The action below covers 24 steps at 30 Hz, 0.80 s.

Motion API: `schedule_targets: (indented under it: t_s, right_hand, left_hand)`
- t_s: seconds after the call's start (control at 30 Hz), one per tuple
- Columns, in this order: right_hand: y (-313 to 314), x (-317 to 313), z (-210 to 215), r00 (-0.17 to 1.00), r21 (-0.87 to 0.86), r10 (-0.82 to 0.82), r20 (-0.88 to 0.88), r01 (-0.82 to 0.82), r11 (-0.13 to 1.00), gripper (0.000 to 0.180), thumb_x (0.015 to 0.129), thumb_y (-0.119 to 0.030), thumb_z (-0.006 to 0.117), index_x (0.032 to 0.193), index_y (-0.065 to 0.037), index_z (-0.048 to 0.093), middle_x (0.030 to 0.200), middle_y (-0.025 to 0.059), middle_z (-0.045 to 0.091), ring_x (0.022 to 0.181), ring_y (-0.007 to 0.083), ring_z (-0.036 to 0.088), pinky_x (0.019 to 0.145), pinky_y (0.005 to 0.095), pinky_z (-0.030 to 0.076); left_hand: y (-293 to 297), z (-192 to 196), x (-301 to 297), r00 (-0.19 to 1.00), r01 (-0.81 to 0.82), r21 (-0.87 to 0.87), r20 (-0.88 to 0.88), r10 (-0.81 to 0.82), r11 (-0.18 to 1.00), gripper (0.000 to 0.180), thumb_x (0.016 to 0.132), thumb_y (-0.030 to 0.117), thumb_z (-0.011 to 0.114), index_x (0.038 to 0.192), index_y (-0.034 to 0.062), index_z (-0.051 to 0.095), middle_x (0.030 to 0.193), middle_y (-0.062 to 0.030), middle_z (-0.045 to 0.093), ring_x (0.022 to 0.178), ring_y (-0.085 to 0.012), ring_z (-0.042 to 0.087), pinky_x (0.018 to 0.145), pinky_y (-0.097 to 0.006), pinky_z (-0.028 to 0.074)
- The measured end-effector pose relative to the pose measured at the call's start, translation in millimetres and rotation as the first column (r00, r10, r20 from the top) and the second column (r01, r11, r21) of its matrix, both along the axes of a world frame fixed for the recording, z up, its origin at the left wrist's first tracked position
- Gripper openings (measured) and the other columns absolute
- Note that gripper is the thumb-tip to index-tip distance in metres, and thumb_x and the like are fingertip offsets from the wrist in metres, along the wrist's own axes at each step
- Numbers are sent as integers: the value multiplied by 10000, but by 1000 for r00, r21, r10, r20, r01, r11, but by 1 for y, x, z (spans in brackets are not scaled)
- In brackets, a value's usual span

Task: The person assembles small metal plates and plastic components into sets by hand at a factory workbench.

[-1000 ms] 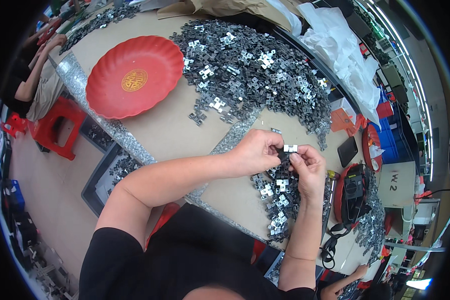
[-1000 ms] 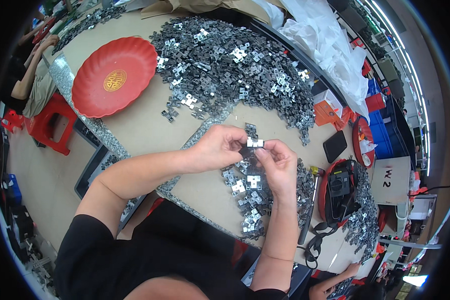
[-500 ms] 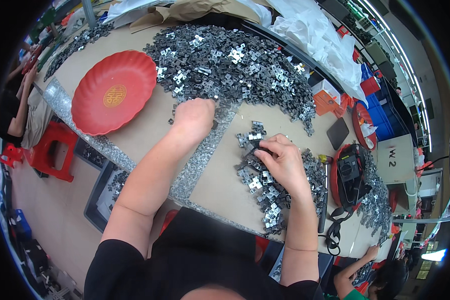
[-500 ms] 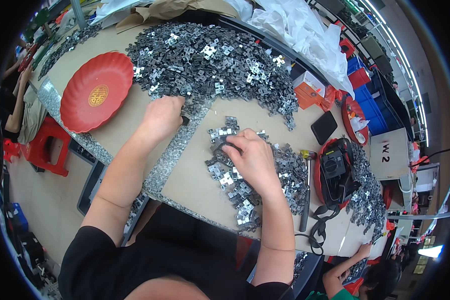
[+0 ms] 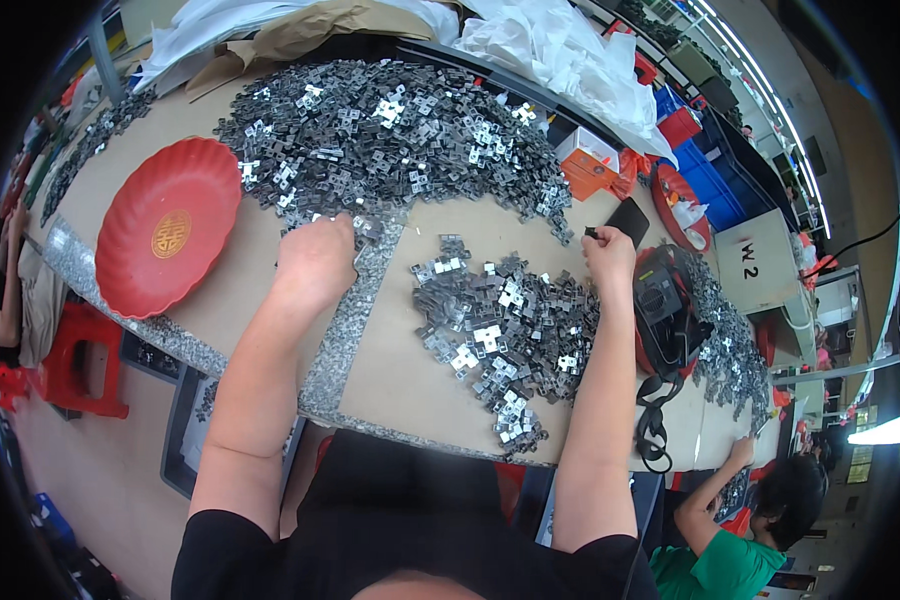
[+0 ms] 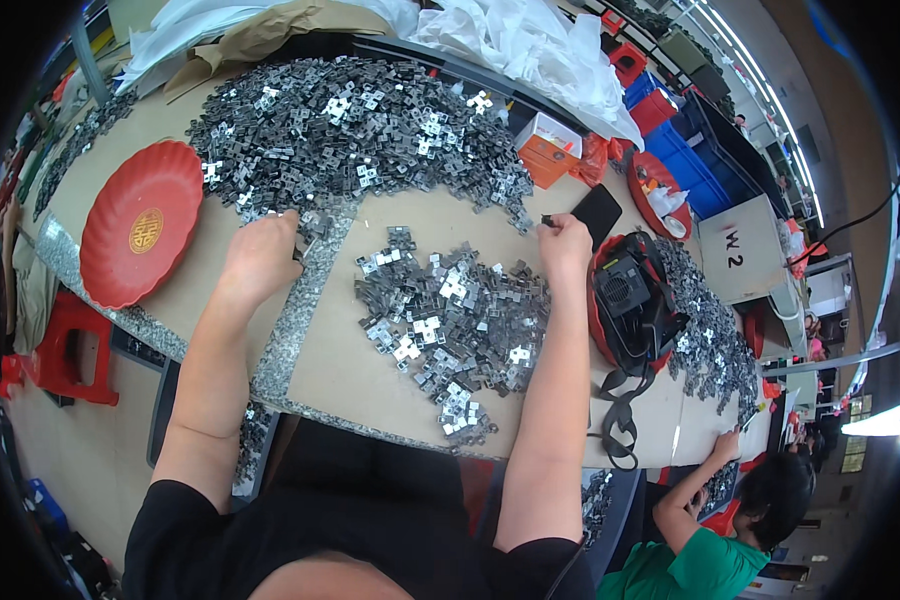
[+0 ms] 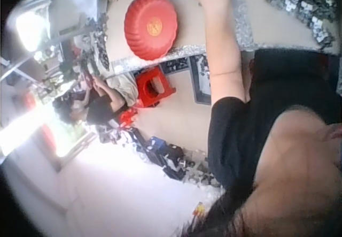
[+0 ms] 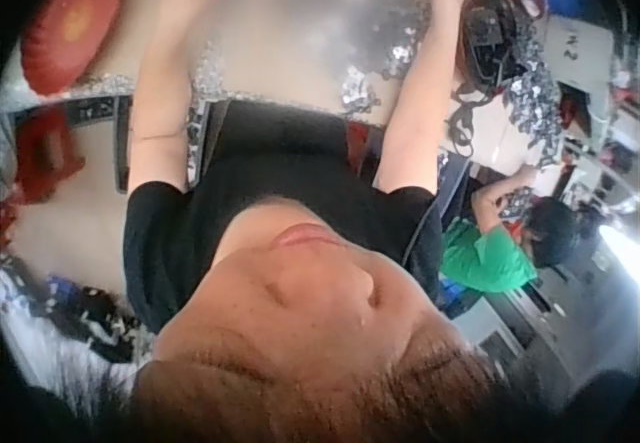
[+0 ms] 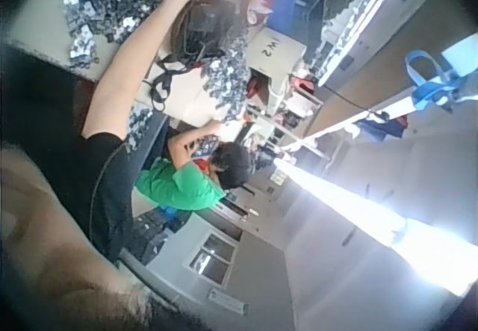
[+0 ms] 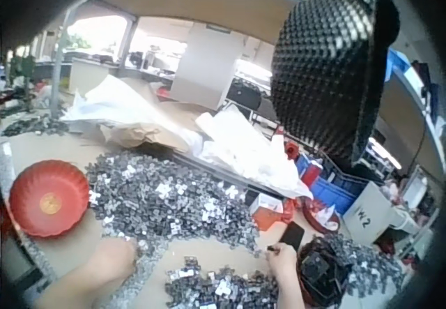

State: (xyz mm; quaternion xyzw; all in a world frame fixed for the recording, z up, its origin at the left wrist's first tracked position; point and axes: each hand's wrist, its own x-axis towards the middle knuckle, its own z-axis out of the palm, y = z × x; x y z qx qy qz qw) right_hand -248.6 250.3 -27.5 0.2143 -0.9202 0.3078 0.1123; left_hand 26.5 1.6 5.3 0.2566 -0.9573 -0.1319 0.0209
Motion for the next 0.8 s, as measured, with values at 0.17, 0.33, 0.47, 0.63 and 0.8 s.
schedule_targets:
  t_s: [0.17, 0.33, 0.47, 0.63, 0.8]
  right_hand:
    - [-20, -16, -12, 969, 151, -29, 245, -9, 989, 391, 613, -256, 657, 886, 15, 588, 733, 119, 608, 695, 239, 593, 648, 325, 455]
    - [-42, 19, -11, 899, -50, 175, 402, -169, 984, 407, 588, -95, 685, 938, 46, 533, 625, 62, 537, 524, 120, 551, 456, 239, 431]
    - [-47, 32, 10, 846, -230, 331, 418, -253, 940, 345, 643, -39, 645, 941, 62, 504, 698, 41, 537, 560, 103, 548, 456, 212, 425]
    - [-61, 88, 58, 723, -537, 544, 426, -282, 795, 182, 698, -21, 611, 866, 9, 549, 712, 32, 537, 595, 92, 550, 469, 181, 418]
    - [-59, 126, 55, 498, -731, 788, 363, -373, 572, 202, 769, -50, 563, 953, 31, 537, 897, 67, 533, 669, 97, 550, 602, 195, 441]
  left_hand:
    - [1, 7, -1, 966, 132, 194, -244, -83, 972, 271, 551, 43, 568, 790, -17, 455, 688, -144, 535, 664, -266, 546, 583, -343, 422]
    - [10, 6, -16, 906, 267, 794, -400, 139, 546, 241, 610, 34, 552, 823, -20, 453, 691, -60, 521, 617, -142, 501, 544, -253, 394]
    - [7, -12, -25, 911, 346, 931, -304, 280, -115, 270, 688, 13, 511, 945, -37, 445, 873, -128, 536, 692, -146, 517, 618, -241, 439]
    - [11, -20, -32, 878, 466, 750, -324, 352, -470, 266, 763, 53, 534, 987, -58, 442, 967, -179, 531, 812, -189, 553, 725, -276, 480]
    - [17, -19, -34, 866, 488, 719, -329, 376, -494, 307, 755, 39, 555, 1024, -49, 435, 985, -184, 524, 809, -182, 555, 744, -272, 477]
